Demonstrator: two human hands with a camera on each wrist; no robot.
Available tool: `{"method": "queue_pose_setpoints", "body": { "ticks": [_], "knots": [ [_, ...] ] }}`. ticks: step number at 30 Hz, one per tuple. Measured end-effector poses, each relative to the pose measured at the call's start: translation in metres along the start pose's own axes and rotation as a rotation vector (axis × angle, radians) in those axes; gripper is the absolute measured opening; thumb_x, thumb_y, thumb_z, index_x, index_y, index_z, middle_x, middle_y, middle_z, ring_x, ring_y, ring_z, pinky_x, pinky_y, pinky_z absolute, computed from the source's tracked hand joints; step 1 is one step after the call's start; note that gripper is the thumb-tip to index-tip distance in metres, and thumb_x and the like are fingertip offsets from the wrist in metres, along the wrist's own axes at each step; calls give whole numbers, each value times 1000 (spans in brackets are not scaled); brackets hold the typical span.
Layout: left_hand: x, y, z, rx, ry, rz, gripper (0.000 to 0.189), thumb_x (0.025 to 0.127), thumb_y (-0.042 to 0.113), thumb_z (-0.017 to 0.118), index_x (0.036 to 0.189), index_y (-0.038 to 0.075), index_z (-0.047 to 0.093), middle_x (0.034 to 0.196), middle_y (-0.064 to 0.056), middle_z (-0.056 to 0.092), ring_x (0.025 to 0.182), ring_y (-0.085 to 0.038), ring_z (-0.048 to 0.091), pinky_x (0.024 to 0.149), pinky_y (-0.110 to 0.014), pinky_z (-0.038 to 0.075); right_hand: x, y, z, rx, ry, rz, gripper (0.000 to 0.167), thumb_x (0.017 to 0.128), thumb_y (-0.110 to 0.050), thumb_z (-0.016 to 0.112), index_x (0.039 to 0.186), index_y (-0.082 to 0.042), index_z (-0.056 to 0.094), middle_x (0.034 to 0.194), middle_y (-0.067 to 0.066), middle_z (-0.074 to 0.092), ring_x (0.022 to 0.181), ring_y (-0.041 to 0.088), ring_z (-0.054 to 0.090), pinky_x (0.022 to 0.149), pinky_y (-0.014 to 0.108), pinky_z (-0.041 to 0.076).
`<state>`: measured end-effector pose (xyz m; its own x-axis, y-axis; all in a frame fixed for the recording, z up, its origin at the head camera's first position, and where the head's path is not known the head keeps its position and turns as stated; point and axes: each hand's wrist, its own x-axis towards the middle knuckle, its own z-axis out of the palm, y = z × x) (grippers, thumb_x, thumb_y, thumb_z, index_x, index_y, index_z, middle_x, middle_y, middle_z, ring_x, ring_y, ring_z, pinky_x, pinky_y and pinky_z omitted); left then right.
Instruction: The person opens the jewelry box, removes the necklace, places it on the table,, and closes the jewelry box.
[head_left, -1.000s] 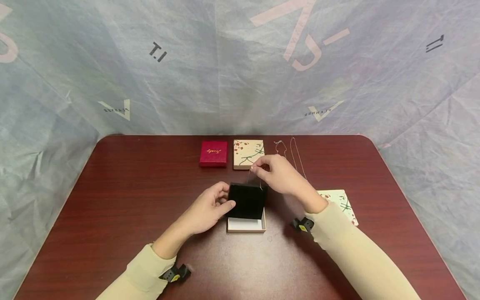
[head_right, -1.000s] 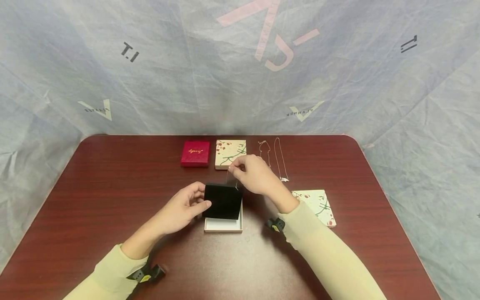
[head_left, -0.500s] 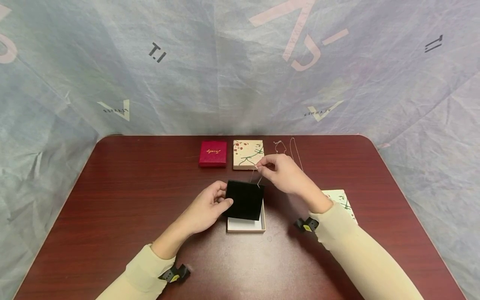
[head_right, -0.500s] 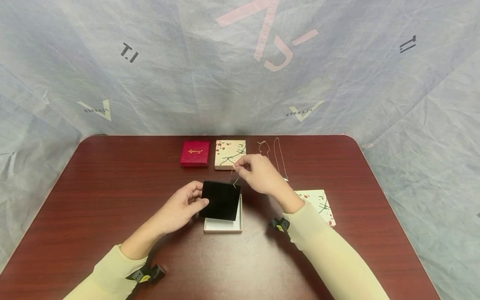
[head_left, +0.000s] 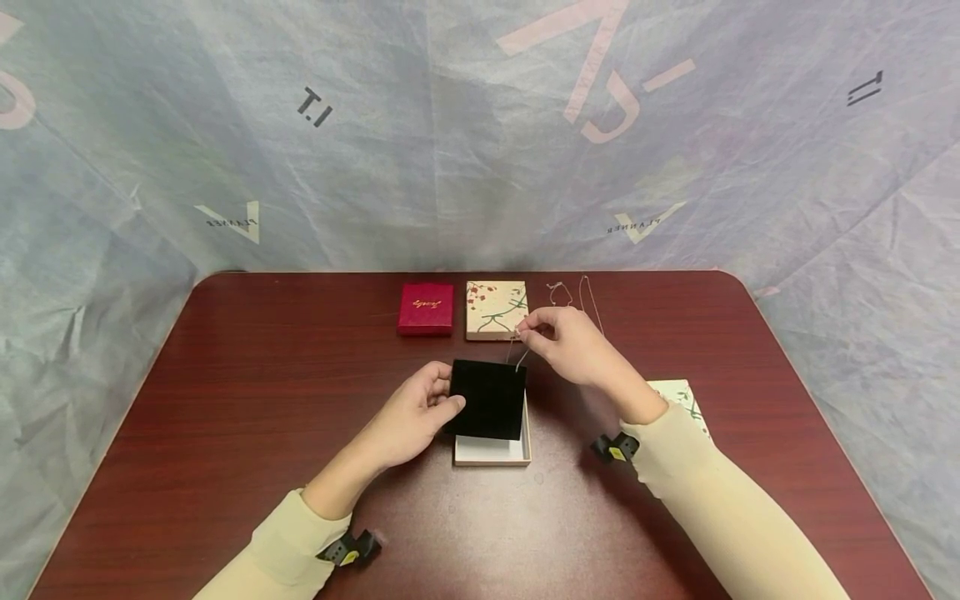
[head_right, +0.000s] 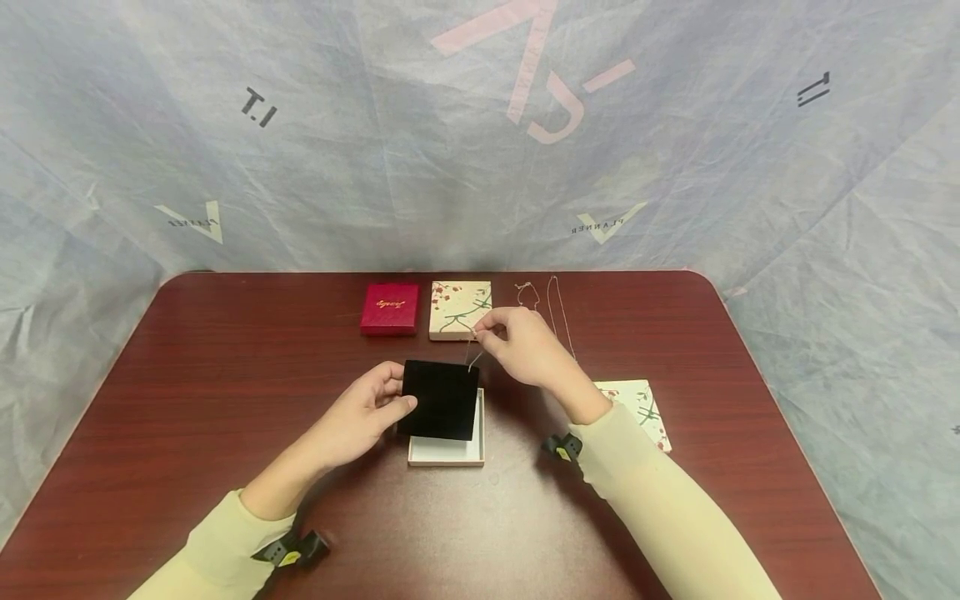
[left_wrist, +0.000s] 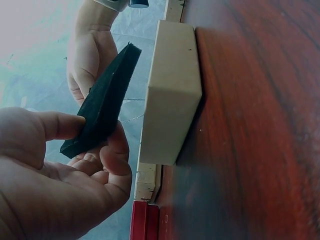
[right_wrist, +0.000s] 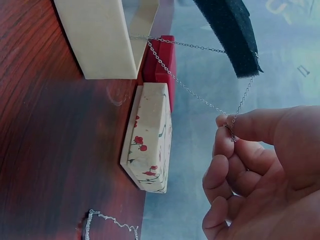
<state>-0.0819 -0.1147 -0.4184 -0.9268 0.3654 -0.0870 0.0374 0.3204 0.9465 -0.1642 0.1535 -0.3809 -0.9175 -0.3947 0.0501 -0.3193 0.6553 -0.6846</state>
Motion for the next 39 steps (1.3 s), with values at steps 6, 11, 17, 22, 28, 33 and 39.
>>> {"method": "queue_pose_setpoints", "body": {
  "ticks": [6,11,17,22,28,33,39],
  "knots": [
    [0,-1,0,-23,-9,18,29,103,8,63,128,-4,53,112,-11,71,91,-17,59,81,-31,50,3,4,3,0,7,-8,14,103,-11,66,107,-2,77,102,4,75,91,20,62,85,38,48],
    [0,-1,0,-16,-3,13,29,103,8,63,128,-4,53,113,-12,71,93,-18,60,84,-33,50,4,6,5,2,12,-1,14,103,-11,67,107,-3,77,101,4,75,87,19,62,83,38,49],
    [0,0,1,-1,1,-3,31,103,8,64,130,-4,52,117,-14,69,97,-20,60,89,-37,51,6,8,8,11,4,27,13,103,-12,67,108,-5,77,97,2,74,82,17,61,79,37,49],
    [0,-1,1,-2,-4,1,31,104,7,64,130,-4,52,116,-14,68,98,-21,58,89,-37,50,8,10,8,5,4,28,13,103,-12,67,108,-6,77,97,2,74,81,17,60,76,36,48],
    [0,0,1,-2,-7,17,29,104,6,63,128,-4,52,114,-13,68,97,-21,57,87,-35,49,12,13,9,-13,13,18,12,102,-12,67,107,-7,77,102,4,75,89,20,62,84,40,49],
    [0,0,1,-1,-14,28,26,104,6,63,126,-2,52,109,-10,67,94,-20,55,85,-35,47,15,16,10,-26,18,9,11,102,-11,68,105,-7,78,102,4,76,91,21,62,87,41,49],
    [0,0,1,-3,-14,27,26,103,6,63,126,-3,53,109,-11,69,94,-20,56,86,-36,47,16,16,9,-29,14,15,12,103,-12,68,105,-8,78,102,5,75,88,21,60,83,39,48]
  ]
}}
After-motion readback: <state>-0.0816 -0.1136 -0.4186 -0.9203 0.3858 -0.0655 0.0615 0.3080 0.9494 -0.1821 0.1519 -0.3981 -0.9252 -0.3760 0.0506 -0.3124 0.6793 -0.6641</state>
